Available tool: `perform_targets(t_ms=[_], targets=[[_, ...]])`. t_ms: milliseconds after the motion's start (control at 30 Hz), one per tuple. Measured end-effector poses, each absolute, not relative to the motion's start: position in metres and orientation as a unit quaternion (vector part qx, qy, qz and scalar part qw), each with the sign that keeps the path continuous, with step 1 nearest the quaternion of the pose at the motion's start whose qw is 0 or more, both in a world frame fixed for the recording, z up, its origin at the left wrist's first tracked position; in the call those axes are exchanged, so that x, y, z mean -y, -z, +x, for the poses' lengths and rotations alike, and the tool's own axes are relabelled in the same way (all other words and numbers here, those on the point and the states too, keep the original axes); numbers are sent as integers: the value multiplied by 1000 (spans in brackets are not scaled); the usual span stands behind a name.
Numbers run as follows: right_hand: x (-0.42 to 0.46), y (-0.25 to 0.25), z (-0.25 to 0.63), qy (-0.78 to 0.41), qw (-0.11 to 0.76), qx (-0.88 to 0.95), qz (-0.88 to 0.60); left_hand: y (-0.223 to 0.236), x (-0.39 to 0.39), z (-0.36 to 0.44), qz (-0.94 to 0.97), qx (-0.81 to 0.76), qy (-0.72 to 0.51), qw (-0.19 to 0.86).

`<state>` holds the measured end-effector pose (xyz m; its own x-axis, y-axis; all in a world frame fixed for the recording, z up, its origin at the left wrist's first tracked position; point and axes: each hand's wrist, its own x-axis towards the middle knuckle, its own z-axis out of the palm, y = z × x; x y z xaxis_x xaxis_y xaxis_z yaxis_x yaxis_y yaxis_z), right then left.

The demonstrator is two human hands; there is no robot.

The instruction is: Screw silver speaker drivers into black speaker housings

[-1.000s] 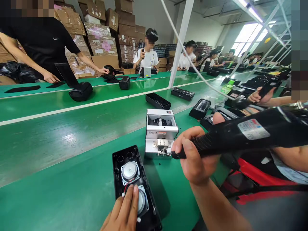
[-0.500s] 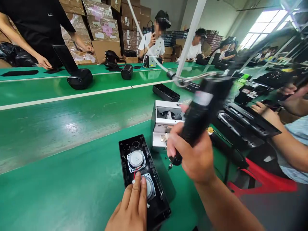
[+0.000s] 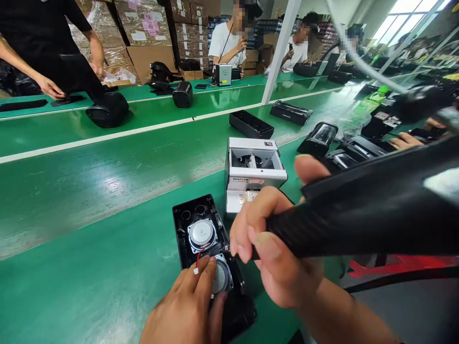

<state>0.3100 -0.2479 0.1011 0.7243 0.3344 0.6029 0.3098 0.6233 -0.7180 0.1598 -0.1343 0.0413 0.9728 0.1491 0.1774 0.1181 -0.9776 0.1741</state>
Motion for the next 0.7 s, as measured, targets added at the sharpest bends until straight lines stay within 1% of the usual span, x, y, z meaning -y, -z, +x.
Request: perform_targets(t_ms=[200,367,533,700], targets=[[235,-77,316,3,806,368,-464,-35,128,158,987,6,-160,32],[236,-72,317,-25,800,383,-461,-36,133,160,986,-14,-164,29],[235,-70,319,-51,792,401,-458,-35,131,161,983,10,-183,29],[233,-70,319,-51,781,404,-473,-33,132,160,984,-9,-178,27]])
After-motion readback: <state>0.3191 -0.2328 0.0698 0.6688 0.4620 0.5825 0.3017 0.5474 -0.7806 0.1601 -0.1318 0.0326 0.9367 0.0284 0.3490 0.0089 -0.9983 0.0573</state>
